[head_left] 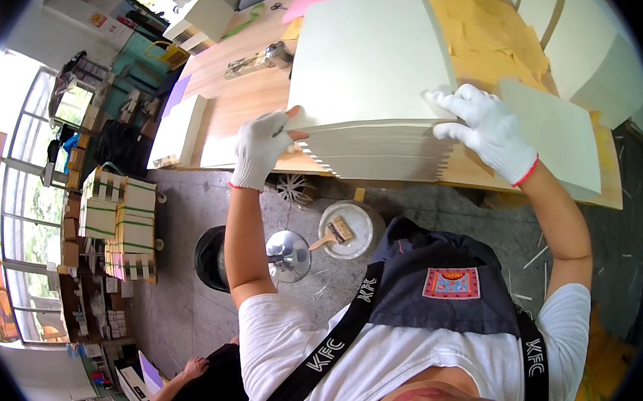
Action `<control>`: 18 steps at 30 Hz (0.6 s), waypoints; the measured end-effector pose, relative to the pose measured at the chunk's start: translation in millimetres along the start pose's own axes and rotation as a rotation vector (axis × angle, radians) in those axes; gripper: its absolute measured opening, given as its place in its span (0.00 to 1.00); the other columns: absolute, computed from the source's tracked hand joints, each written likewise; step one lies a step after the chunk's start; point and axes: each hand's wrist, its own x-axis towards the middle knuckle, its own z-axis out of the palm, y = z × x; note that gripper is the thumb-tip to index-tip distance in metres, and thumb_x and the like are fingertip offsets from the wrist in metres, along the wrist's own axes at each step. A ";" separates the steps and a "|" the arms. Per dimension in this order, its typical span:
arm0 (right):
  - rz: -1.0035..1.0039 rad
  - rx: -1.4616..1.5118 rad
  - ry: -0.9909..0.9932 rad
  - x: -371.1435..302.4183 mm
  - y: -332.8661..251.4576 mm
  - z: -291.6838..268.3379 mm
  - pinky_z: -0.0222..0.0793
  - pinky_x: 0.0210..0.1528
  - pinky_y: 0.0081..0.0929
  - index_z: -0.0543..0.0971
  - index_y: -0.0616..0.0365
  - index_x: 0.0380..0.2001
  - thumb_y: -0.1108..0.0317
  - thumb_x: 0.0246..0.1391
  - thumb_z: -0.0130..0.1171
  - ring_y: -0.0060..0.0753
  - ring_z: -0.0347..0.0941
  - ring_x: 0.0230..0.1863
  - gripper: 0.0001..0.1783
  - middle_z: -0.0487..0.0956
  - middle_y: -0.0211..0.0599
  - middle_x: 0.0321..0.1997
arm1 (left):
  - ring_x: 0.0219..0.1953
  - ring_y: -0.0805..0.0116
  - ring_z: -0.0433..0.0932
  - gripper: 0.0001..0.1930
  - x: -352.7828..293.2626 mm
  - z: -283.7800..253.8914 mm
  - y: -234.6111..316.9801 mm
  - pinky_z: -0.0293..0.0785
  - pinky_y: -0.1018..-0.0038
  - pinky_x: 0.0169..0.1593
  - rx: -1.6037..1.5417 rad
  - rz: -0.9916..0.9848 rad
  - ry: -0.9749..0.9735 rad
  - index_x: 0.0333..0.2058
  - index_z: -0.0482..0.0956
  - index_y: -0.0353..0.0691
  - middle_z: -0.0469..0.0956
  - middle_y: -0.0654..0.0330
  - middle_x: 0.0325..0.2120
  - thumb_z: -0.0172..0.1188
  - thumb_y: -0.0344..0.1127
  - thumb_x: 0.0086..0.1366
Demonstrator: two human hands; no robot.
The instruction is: The person assembles white paper boxes by folding flaps and inserting them into a stack. They repeatedly pick up flat sheets, fold them into box shapes, and place them into a growing pile on the table.
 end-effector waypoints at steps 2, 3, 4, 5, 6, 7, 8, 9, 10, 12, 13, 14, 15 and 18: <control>-0.023 0.006 0.028 -2.6 2.6 4.4 0.72 0.51 0.37 0.76 0.40 0.62 0.54 0.58 0.63 0.41 0.76 0.45 0.28 0.77 0.37 0.43 | 0.24 0.80 0.77 0.09 -1.4 1.6 -2.8 0.74 0.75 0.27 0.037 0.051 0.046 0.24 0.71 0.28 0.87 0.54 0.40 0.64 0.21 0.56; -0.034 0.001 0.039 -3.1 3.3 6.8 0.72 0.51 0.36 0.77 0.40 0.61 0.54 0.58 0.64 0.41 0.76 0.45 0.27 0.77 0.36 0.43 | 0.23 0.81 0.74 0.07 -1.6 2.1 -4.7 0.72 0.75 0.26 0.032 0.061 0.059 0.27 0.75 0.29 0.87 0.57 0.36 0.66 0.22 0.55; -0.045 -0.005 0.051 -4.1 4.2 9.0 0.72 0.50 0.35 0.77 0.40 0.61 0.55 0.58 0.64 0.40 0.76 0.44 0.27 0.78 0.35 0.44 | 0.22 0.82 0.71 0.07 -1.6 3.3 -6.7 0.71 0.76 0.26 0.026 0.071 0.073 0.30 0.80 0.30 0.86 0.59 0.33 0.68 0.24 0.54; -0.059 -0.006 0.076 -5.0 4.1 10.2 0.73 0.50 0.35 0.77 0.40 0.61 0.56 0.58 0.64 0.40 0.77 0.44 0.27 0.78 0.35 0.44 | 0.22 0.82 0.71 0.09 -1.2 0.9 -6.5 0.70 0.77 0.26 0.003 0.032 0.041 0.35 0.82 0.31 0.85 0.60 0.30 0.69 0.25 0.54; -0.073 -0.007 0.102 -5.9 4.2 11.3 0.73 0.49 0.35 0.77 0.40 0.61 0.57 0.58 0.64 0.40 0.77 0.43 0.27 0.78 0.35 0.44 | 0.22 0.83 0.70 0.12 -0.4 -1.8 -5.3 0.69 0.77 0.26 -0.020 -0.008 0.008 0.39 0.84 0.33 0.84 0.61 0.28 0.70 0.26 0.54; -0.088 -0.008 0.126 -7.4 5.4 12.6 0.74 0.48 0.34 0.77 0.40 0.61 0.57 0.58 0.64 0.40 0.77 0.43 0.26 0.78 0.34 0.44 | 0.22 0.83 0.70 0.16 2.1 -4.6 -5.9 0.69 0.78 0.27 -0.042 -0.049 -0.026 0.43 0.86 0.35 0.83 0.63 0.26 0.71 0.27 0.54; -0.099 -0.005 0.141 -8.5 7.1 15.2 0.74 0.48 0.34 0.77 0.40 0.61 0.58 0.58 0.64 0.40 0.77 0.42 0.26 0.78 0.34 0.44 | 0.22 0.81 0.67 0.24 4.7 -5.3 -12.7 0.66 0.79 0.28 -0.016 0.000 -0.025 0.52 0.85 0.41 0.77 0.63 0.20 0.73 0.30 0.54; -0.111 -0.003 0.156 -9.5 9.5 18.1 0.74 0.48 0.34 0.77 0.40 0.61 0.59 0.58 0.64 0.40 0.77 0.42 0.26 0.78 0.34 0.44 | 0.21 0.80 0.65 0.24 5.3 -5.6 -16.8 0.65 0.78 0.28 0.009 0.015 -0.015 0.51 0.85 0.41 0.75 0.62 0.19 0.74 0.31 0.53; -0.123 0.000 0.170 -10.2 11.2 19.5 0.74 0.47 0.34 0.77 0.40 0.61 0.60 0.58 0.64 0.40 0.77 0.42 0.26 0.78 0.34 0.44 | 0.21 0.80 0.64 0.24 5.0 -5.9 -18.9 0.65 0.78 0.28 0.035 0.030 -0.004 0.51 0.85 0.41 0.73 0.62 0.19 0.75 0.32 0.53; -0.140 0.004 0.194 -11.5 13.1 22.0 0.75 0.46 0.34 0.77 0.40 0.61 0.62 0.57 0.64 0.40 0.77 0.42 0.26 0.78 0.34 0.44 | 0.21 0.78 0.62 0.25 5.3 -4.3 -17.2 0.64 0.77 0.28 0.070 0.035 0.007 0.51 0.85 0.40 0.70 0.61 0.17 0.76 0.34 0.52; -0.149 0.006 0.206 -11.9 13.9 22.4 0.75 0.46 0.34 0.77 0.41 0.60 0.63 0.56 0.65 0.40 0.77 0.42 0.27 0.78 0.34 0.44 | 0.20 0.77 0.61 0.25 5.7 -3.6 -14.5 0.64 0.76 0.27 0.081 0.027 0.010 0.51 0.85 0.40 0.69 0.61 0.17 0.77 0.35 0.52; -0.147 0.013 0.202 -11.7 14.4 23.4 0.75 0.45 0.33 0.77 0.41 0.60 0.63 0.56 0.65 0.40 0.77 0.41 0.27 0.78 0.33 0.43 | 0.20 0.77 0.61 0.26 5.3 -3.8 -13.4 0.63 0.76 0.27 0.095 0.016 0.015 0.50 0.85 0.40 0.68 0.60 0.17 0.77 0.36 0.51; -0.144 0.019 0.198 -11.4 15.1 24.3 0.74 0.45 0.33 0.78 0.41 0.60 0.64 0.55 0.66 0.39 0.77 0.41 0.27 0.78 0.33 0.43 | 0.20 0.76 0.61 0.25 5.2 -3.7 -14.9 0.63 0.76 0.27 0.095 0.031 0.016 0.50 0.85 0.40 0.68 0.60 0.17 0.77 0.37 0.51; -0.159 0.009 0.217 -11.0 14.2 25.9 0.74 0.43 0.32 0.78 0.41 0.59 0.65 0.54 0.67 0.38 0.77 0.39 0.27 0.78 0.33 0.41 | 0.20 0.75 0.61 0.23 3.9 -5.0 -19.3 0.64 0.76 0.27 0.099 0.073 0.022 0.47 0.86 0.39 0.69 0.60 0.17 0.77 0.36 0.52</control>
